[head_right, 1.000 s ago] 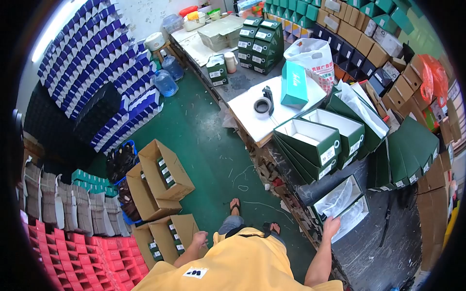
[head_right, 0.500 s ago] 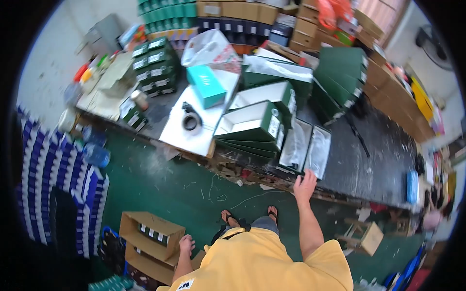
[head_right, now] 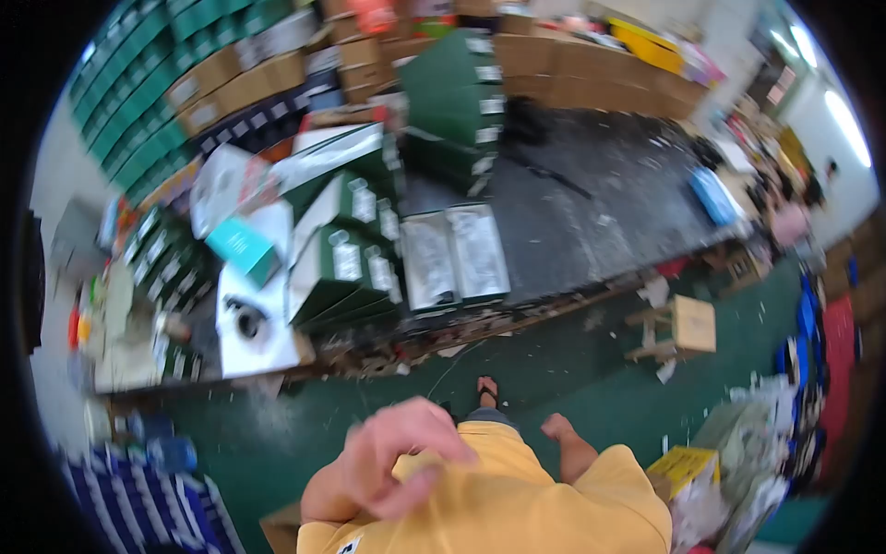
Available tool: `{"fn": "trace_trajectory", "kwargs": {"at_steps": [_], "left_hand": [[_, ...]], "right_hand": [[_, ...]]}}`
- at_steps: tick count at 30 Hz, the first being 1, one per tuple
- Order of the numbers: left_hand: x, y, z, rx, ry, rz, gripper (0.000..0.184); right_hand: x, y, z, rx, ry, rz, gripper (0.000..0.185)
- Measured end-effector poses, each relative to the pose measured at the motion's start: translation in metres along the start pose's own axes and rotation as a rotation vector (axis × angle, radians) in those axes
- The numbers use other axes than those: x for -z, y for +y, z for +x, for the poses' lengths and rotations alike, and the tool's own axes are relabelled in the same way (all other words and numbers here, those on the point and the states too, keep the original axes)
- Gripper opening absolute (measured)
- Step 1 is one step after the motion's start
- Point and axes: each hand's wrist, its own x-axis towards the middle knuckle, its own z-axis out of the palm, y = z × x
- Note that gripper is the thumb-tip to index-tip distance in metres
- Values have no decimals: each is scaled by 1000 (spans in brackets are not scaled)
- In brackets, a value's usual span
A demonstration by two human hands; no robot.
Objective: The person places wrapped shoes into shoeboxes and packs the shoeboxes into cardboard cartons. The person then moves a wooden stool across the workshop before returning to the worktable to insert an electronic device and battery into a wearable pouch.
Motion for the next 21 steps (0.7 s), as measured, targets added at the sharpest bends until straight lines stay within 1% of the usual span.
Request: {"fn": "trace_trajectory", "kwargs": {"at_steps": [1, 2, 3, 4, 5, 7, 8, 10, 11, 12, 13, 14, 15, 16, 17, 18, 19, 20, 21], "left_hand": [[-11, 5, 29, -27, -178, -97, 40], [-27, 11, 57, -21, -292, -250, 26], [-49, 15, 82, -36, -350, -291, 26], [-75, 17, 106, -150, -204, -506, 26], [-86, 8, 121, -173, -217, -567, 27], [-110, -8, 151, -217, -248, -689, 33], [-123, -31, 152, -358, -294, -602, 33], [-138, -48, 162, -483, -342, -535, 33], [-139, -49, 181, -445, -404, -370, 26], [-142, -60, 190, -394, -429, -230, 26], [-144, -71, 199, -349, -460, -86, 28], [-147, -90, 202, -303, -419, 93, 21], [-152, -120, 198, -267, -321, 183, 15], [-155, -153, 188, -171, -281, 281, 9], [-157, -178, 177, 17, -279, 199, 7], [-156, -214, 153, 309, -310, 114, 19], [-158, -234, 144, 496, -354, 3, 28], [-165, -244, 138, 631, -338, -198, 27], [-170, -252, 130, 766, -317, -400, 28]], "right_hand": [[-1, 9, 5, 48, 48, 33, 29], [7, 7, 1, 53, 62, 75, 30], [13, -1, -1, 61, 74, 116, 32], [18, -5, -2, 123, 223, 183, 35], [22, -8, -3, 180, 373, 243, 38], [44, -18, -6, 202, 387, 430, 43], [54, -19, -7, 213, 414, 467, 42], [70, -23, -17, 209, 423, 536, 42], [86, -20, -22, 195, 431, 567, 42], [92, -13, -17, 304, 445, 671, 41], [101, -14, -17, 321, 490, 702, 40], [111, -15, -17, 340, 536, 731, 38], [123, -19, -21, 359, 582, 758, 37], [130, -23, -14, 536, 665, 804, 34], [135, -27, -5, 721, 733, 838, 32], [169, -48, -55, 645, 655, 778, 33], [199, -66, -98, 659, 624, 724, 36], [191, -72, -74, 972, 673, 891, 37], [203, -83, -89, 1116, 366, 1186, 46]]}}
